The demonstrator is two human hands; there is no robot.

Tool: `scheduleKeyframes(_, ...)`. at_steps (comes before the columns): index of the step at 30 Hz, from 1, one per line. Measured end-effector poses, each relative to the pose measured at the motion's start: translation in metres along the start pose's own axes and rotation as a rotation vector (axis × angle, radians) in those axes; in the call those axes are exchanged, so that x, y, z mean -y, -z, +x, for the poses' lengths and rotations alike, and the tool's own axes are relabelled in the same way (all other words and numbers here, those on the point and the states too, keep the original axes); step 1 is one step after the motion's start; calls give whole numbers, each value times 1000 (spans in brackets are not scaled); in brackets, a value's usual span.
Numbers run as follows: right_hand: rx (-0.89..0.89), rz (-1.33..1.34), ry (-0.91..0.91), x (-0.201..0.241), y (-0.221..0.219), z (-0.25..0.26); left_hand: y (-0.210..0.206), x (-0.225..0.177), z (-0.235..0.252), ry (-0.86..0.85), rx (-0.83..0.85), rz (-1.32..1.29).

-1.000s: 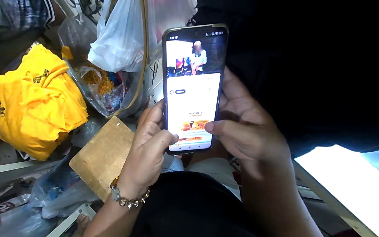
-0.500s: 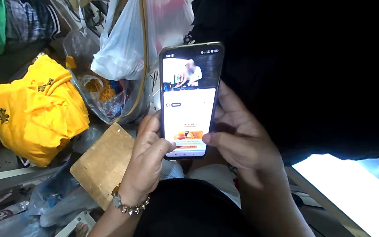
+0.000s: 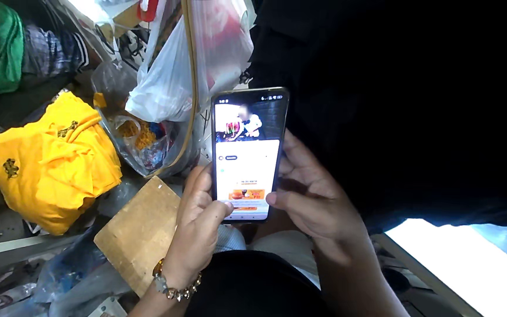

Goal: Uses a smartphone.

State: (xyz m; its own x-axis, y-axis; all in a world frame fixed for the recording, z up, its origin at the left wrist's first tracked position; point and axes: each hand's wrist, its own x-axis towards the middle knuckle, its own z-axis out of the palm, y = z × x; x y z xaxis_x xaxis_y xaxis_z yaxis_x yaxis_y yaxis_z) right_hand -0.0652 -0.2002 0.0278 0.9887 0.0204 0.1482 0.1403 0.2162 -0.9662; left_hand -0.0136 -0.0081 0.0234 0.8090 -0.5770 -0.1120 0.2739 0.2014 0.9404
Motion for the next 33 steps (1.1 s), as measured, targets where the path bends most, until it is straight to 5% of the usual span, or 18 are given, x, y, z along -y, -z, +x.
scheduleKeyframes(11, -11, -35, 6, 0, 2, -1, -4, 7, 2, -100, -45, 94)
scheduleKeyframes(21, 72, 11, 40, -1, -2, 3, -2, 22, 6, -347, -180, 462)
scheduleKeyframes(33, 157, 4, 92, -6, -7, 6, 2, 32, 13, -360, -370, 691)
